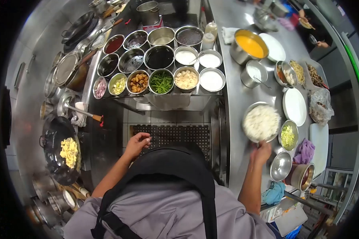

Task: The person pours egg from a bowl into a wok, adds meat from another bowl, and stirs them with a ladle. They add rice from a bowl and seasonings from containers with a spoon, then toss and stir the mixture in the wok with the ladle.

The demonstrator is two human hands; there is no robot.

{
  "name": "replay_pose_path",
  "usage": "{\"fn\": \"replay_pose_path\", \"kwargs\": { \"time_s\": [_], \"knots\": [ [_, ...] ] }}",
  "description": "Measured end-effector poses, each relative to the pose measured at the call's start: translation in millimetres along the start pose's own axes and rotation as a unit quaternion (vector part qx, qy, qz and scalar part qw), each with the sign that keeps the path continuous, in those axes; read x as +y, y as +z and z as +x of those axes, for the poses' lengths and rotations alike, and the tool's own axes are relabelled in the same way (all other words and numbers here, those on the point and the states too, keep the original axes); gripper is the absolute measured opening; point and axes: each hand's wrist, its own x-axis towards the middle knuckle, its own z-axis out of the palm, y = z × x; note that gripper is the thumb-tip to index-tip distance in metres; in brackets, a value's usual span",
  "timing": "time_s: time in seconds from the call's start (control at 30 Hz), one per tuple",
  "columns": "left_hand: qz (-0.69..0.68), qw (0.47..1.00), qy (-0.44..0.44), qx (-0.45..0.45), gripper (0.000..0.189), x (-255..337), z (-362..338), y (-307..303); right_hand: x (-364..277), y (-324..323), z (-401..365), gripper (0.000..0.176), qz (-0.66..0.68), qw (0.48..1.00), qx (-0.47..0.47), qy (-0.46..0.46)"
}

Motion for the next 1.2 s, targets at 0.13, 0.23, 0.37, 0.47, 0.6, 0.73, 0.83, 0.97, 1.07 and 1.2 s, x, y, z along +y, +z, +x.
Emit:
{"fn": "replay_pose_path", "kwargs": {
  "time_s": [0.13, 0.23, 0.37, 0.47, 0.6, 0.73, 0.83, 0.97, 1.07, 1.2],
  "knots": [
    [-0.045, 0.982, 0.023, -0.180, 0.026, 76.7, -8.8, 23.3, 6.1, 32.8, -106.2, 0.032, -0.021, 0.979, -0.153, 0.136],
    [-0.120, 0.960, 0.016, -0.251, 0.030, 105.5, -9.2, 25.9, 16.3, 106.9, -169.7, 0.026, -0.031, 0.959, -0.207, 0.194],
    [-0.171, 0.971, 0.048, -0.160, 0.012, 125.7, -23.1, 10.6, 33.7, 171.8, -185.3, 0.008, -0.045, 0.910, -0.335, 0.241],
    [-0.207, 0.969, 0.055, -0.120, 0.013, 127.6, -18.1, -19.4, 29.8, 218.7, -183.5, 0.002, -0.028, 0.885, -0.397, 0.243],
    [-0.271, 0.959, 0.079, -0.008, 0.013, 135.9, -12.2, -28.6, 7.8, 290.7, -119.4, 0.024, -0.058, 0.845, -0.488, 0.212],
    [-0.301, 0.942, 0.113, 0.093, 0.008, 153.7, -9.3, -22.1, 65.9, 369.4, 11.0, 0.047, -0.185, 0.897, -0.395, 0.069],
    [-0.312, 0.936, 0.117, 0.115, 0.008, 163.8, -4.8, -16.6, 82.8, 421.9, 56.8, 0.030, -0.305, 0.809, -0.502, -0.018],
    [-0.326, 0.923, 0.115, 0.171, 0.008, 168.8, 3.9, -6.8, 73.9, 438.6, 75.8, 0.021, -0.352, 0.673, -0.534, -0.371],
    [-0.329, 0.918, 0.112, 0.189, 0.008, 169.8, 13.5, -4.8, 47.6, 428.1, 67.8, 0.021, -0.316, 0.759, -0.501, -0.271],
    [-0.329, 0.920, 0.107, 0.187, 0.009, 170.9, 29.9, -4.5, 74.2, 416.7, 82.7, 0.019, -0.259, 0.810, -0.491, -0.192]
  ]
}}
